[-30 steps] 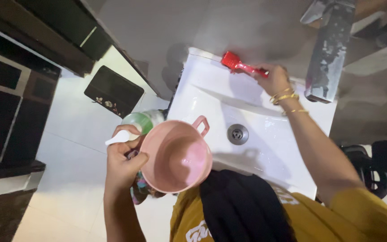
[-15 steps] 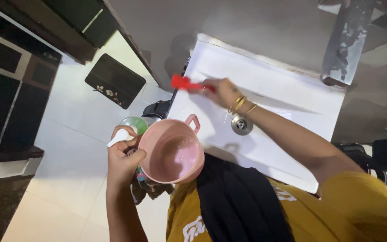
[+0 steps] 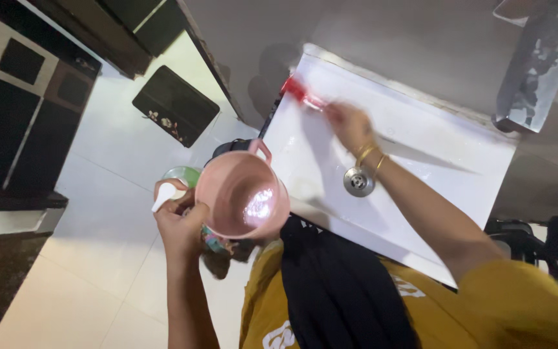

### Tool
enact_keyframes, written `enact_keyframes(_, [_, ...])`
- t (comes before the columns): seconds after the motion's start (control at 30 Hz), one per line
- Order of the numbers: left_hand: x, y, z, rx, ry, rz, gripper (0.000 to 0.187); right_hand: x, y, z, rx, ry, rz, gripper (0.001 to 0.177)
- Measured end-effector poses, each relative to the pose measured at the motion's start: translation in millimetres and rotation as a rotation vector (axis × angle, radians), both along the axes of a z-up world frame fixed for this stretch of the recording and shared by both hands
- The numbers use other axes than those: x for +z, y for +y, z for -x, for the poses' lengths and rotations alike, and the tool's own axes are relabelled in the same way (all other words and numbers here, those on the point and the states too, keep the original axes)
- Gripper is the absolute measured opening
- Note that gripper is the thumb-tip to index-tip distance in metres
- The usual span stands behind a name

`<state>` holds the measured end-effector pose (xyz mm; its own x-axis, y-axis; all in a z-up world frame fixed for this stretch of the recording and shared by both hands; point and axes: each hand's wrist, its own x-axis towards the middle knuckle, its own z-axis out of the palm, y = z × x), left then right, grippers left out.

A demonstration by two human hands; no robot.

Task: The person scrubs the interior of a sink and the faucet with a red brush, then rinses the sink and a pink mug with water from the tap.

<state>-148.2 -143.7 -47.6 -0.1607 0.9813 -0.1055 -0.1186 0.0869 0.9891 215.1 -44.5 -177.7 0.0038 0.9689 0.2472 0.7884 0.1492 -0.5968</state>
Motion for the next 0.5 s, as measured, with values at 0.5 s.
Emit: enact_keyframes(0.5, [-1,0,-15,0.027,-0.067,-0.009,0.044,-12,-87,-8,0.201,0.022,-0.008,0.019])
